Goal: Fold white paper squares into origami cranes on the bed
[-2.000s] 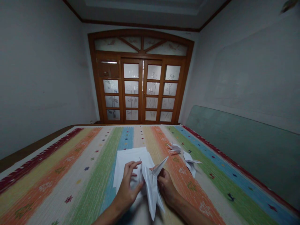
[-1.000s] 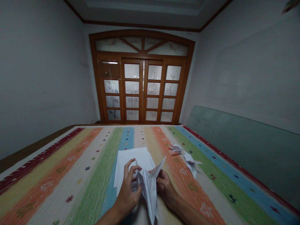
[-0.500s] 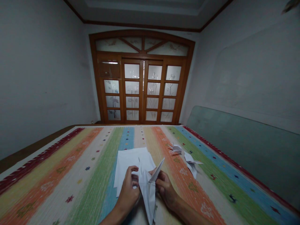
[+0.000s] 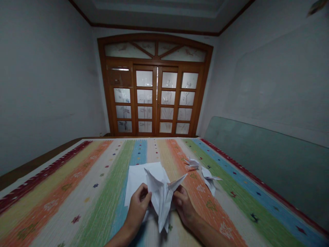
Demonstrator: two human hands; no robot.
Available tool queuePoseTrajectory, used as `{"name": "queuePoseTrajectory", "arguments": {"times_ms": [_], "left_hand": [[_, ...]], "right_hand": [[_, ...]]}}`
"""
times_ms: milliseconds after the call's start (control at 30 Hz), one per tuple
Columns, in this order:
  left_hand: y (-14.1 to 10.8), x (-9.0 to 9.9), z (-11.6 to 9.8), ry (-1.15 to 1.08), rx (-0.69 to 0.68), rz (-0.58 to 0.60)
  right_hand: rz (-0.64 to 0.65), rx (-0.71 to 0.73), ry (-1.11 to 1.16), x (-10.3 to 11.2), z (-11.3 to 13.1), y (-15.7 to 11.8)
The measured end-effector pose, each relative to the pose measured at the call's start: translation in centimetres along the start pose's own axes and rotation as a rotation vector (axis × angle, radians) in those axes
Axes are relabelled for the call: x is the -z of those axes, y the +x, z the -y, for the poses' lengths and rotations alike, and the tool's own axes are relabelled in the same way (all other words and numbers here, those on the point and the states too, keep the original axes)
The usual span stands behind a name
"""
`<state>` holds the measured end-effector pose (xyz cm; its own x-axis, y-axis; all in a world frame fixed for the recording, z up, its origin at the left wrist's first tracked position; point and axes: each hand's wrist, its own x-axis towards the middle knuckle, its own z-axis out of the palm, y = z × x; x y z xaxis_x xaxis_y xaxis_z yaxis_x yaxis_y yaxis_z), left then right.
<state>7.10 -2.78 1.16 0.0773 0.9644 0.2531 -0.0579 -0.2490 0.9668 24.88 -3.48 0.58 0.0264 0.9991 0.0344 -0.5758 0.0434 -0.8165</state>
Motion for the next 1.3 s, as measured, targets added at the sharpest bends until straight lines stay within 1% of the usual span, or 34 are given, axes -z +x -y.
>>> {"name": "queuePoseTrajectory", "arguments": {"times_ms": [100,367,500,633,767,833,900,1033,1167,1300], "left_hand": [[0.1,0.2,-0.3,-0.073,0.010,-0.036],[0.2,0.4,-0.4,-0.277,0.071,-0.124],[0.2,0.4,-0.9,-0.362,0.130,-0.172],[0.2,0.4,-1.5,-0.447,0.183,-0.203],[0.4,0.5,-1.5,-0.495,0.206,-0.242],[0.5,0.5,-1.3,-0.521,0.221,-0.274],[0.6,0.6,-1.0,-0.533,0.230,-0.303],[0.8,0.7,-0.5,-0.477,0.222,-0.334],[1.0,0.8,-0.5,-0.430,0.221,-0.342],[1.1,0.9,-0.9,-0.369,0.217,-0.320]], "right_hand": [[-0.015,0.032,0.005,0.0,0.1,0.1],[-0.125,0.061,0.007,1.0,-0.4,0.8],[-0.182,0.070,0.015,0.9,-0.1,0.9],[-0.191,0.066,0.018,0.6,0.3,0.8],[-0.236,0.054,0.034,0.7,0.3,0.7],[-0.226,0.043,0.043,0.9,0.2,0.7],[-0.181,0.018,0.045,1.0,0.1,0.7],[-0.122,-0.009,0.049,1.4,-0.3,1.0],[-0.092,0.013,-0.011,1.5,-0.1,1.1],[-0.116,0.095,-0.072,1.3,0.4,1.1]]}}
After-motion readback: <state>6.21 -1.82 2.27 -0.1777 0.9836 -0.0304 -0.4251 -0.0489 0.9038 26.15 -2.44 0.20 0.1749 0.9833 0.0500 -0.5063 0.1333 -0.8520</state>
